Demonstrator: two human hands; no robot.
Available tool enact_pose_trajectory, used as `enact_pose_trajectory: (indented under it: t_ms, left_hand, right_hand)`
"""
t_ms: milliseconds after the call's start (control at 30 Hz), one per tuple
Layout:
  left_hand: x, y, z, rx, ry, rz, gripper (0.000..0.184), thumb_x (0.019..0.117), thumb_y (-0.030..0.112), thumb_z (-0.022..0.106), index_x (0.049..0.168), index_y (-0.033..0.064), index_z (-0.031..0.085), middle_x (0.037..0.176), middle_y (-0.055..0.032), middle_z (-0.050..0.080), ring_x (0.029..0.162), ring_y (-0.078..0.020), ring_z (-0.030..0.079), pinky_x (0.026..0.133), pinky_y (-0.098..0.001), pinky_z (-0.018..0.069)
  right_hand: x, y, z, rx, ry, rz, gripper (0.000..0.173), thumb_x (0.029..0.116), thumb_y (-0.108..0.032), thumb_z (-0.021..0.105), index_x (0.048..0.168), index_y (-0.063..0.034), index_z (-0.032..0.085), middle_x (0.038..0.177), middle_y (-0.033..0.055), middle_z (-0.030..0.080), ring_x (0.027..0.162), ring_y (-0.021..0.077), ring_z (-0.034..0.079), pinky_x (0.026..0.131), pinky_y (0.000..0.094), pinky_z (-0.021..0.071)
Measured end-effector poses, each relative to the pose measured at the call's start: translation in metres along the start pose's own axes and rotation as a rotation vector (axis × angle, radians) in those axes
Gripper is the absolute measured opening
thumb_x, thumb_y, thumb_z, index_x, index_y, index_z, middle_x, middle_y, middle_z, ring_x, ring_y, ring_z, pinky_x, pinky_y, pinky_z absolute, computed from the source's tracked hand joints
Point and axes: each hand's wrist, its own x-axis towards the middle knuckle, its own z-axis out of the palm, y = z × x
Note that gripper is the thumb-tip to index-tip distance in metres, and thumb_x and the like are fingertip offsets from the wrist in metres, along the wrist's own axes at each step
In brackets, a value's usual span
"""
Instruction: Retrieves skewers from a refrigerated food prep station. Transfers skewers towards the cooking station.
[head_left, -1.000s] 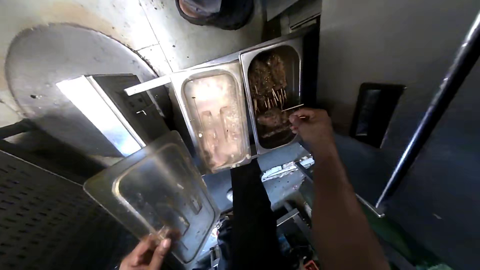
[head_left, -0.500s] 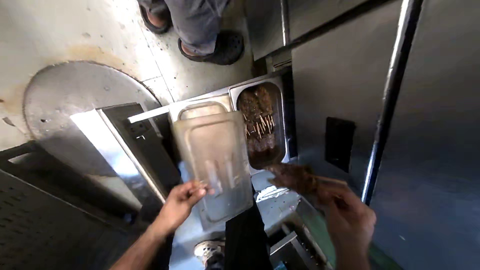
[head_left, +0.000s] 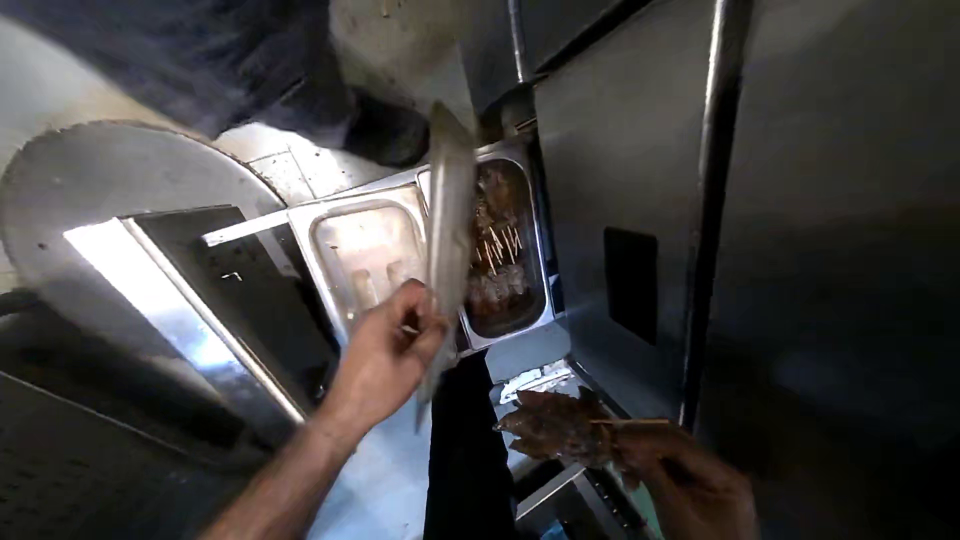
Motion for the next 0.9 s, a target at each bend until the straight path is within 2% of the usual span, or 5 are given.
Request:
enact_pose_trajectory:
  t_ms: [133, 300, 567, 733, 900]
  left_hand:
    - [-0.024, 0.043, -0.061, 0.490, 0.089, 0.128, 0.020, 0.0865, 0.017, 0.062, 0.106, 0.0132, 0.060, 0.076, 0.0040, 0.058, 0.058, -0.0097, 0.055, 0.049, -0.0319, 0.0493]
    - [-0.003, 0.032, -0.081, 1.097, -0.186, 0.627, 0.019, 0.0805, -0.005, 0.062, 0.094, 0.0068, 0.067, 0.086, -0.0149, 0.060, 0.078, -0.0390, 0.063, 0.058, -0.0516, 0.0504]
    - [0.130, -0.023, 0.002, 1.186, -0.582, 1.245, 0.030, 0.0834, 0.003, 0.077, 0.109, 0.0159, 0.069, 0.113, -0.0114, 0.065, 0.103, -0.0352, 0.062, 0.079, -0.0509, 0.0508]
    - [0.169, -0.087, 0.039, 1.186, -0.749, 0.975, 0.031, 0.0816, 0.000, 0.073, 0.106, 0.0178, 0.075, 0.146, -0.0044, 0.057, 0.138, -0.0408, 0.045, 0.103, -0.0703, 0.0393]
    - [0.154, -0.033, 0.030, 1.331, -0.827, 0.753, 0.039, 0.1035, 0.016, 0.056, 0.140, 0.0279, 0.061, 0.143, -0.0074, 0.058, 0.137, -0.0378, 0.046, 0.109, -0.0645, 0.0329]
  right_hand:
    - [0.011, 0.013, 0.022, -0.150, 0.148, -0.047, 0.008, 0.0964, -0.015, 0.069, 0.096, -0.0122, 0.077, 0.095, -0.0016, 0.074, 0.073, 0.0044, 0.069, 0.062, 0.0210, 0.0617]
    - [0.024, 0.017, 0.044, -0.369, 0.209, -0.044, 0.013, 0.0893, -0.005, 0.065, 0.092, -0.0057, 0.078, 0.096, 0.0033, 0.073, 0.070, 0.0026, 0.068, 0.060, 0.0192, 0.0604]
    - [-0.008, 0.033, 0.045, -0.315, 0.106, 0.113, 0.014, 0.0906, -0.003, 0.065, 0.094, -0.0063, 0.078, 0.096, 0.0034, 0.074, 0.073, 0.0042, 0.070, 0.062, 0.0207, 0.0617]
    - [-0.024, 0.044, 0.042, -0.252, 0.137, 0.103, 0.011, 0.0930, -0.006, 0.066, 0.093, -0.0056, 0.077, 0.095, 0.0032, 0.073, 0.072, 0.0045, 0.069, 0.060, 0.0205, 0.0617]
    - [-0.033, 0.044, 0.043, -0.205, 0.184, 0.134, 0.010, 0.0894, 0.000, 0.066, 0.091, -0.0019, 0.076, 0.094, 0.0055, 0.073, 0.069, 0.0052, 0.069, 0.059, 0.0210, 0.0615]
